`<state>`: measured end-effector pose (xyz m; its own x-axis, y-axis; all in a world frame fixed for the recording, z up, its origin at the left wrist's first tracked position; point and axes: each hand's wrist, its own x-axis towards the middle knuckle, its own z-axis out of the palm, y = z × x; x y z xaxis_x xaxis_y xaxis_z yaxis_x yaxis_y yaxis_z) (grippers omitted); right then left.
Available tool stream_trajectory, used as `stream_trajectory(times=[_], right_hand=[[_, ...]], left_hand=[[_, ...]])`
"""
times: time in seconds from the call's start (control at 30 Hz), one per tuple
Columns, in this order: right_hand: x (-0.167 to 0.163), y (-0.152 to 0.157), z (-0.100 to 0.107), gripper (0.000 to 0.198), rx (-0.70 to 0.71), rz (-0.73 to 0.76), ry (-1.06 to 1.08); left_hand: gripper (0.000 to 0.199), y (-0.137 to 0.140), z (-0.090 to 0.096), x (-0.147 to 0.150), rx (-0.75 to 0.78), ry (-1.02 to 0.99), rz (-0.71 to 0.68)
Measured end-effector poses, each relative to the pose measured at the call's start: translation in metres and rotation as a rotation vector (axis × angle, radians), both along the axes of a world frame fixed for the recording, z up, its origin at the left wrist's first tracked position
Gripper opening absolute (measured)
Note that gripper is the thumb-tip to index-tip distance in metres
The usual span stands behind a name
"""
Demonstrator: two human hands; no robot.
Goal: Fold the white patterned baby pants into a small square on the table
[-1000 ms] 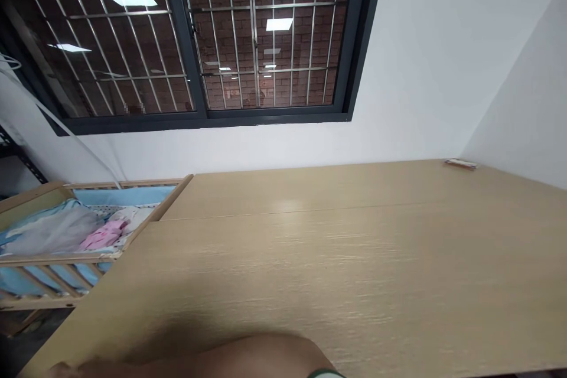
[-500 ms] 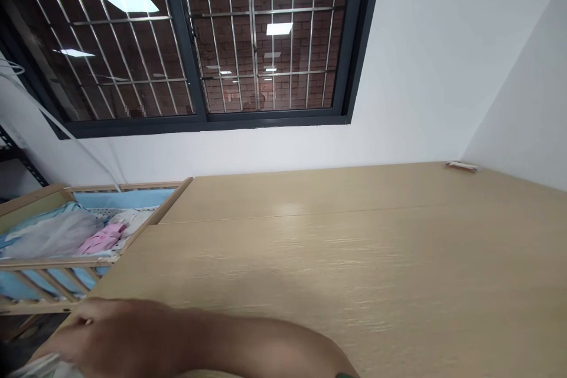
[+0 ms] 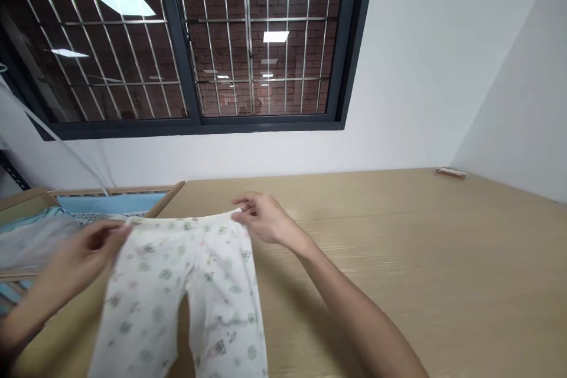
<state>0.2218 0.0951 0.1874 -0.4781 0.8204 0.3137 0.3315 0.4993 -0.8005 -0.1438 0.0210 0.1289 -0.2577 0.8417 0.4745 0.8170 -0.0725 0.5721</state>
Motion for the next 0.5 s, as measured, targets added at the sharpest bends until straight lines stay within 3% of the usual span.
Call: stream_trajectory(times=[0.17,0.3,0.4,0.5], right_hand=[[0.032,0.076,-0.076,0.012,-0.039,-0.165,-0.173],[0.041,0.122,-0.137,0.011,-0.084,-0.284,-0.239],[0.040,0.150,-0.167,0.012,-0.084,-0.335,-0.270],[0.037,0.174,-0.183,0.010,-0.073,-0.389,-0.310]], left_hand=[[0.045,0.085,-0.063,0.051,-0.147,0.122,-0.188],[0.033,0.126,-0.111,0.080,-0.233,0.218,-0.201],[0.030,0.152,-0.132,0.090,-0.284,0.282,-0.152],[0.029,0.178,-0.140,0.094,-0.328,0.345,-0.091]])
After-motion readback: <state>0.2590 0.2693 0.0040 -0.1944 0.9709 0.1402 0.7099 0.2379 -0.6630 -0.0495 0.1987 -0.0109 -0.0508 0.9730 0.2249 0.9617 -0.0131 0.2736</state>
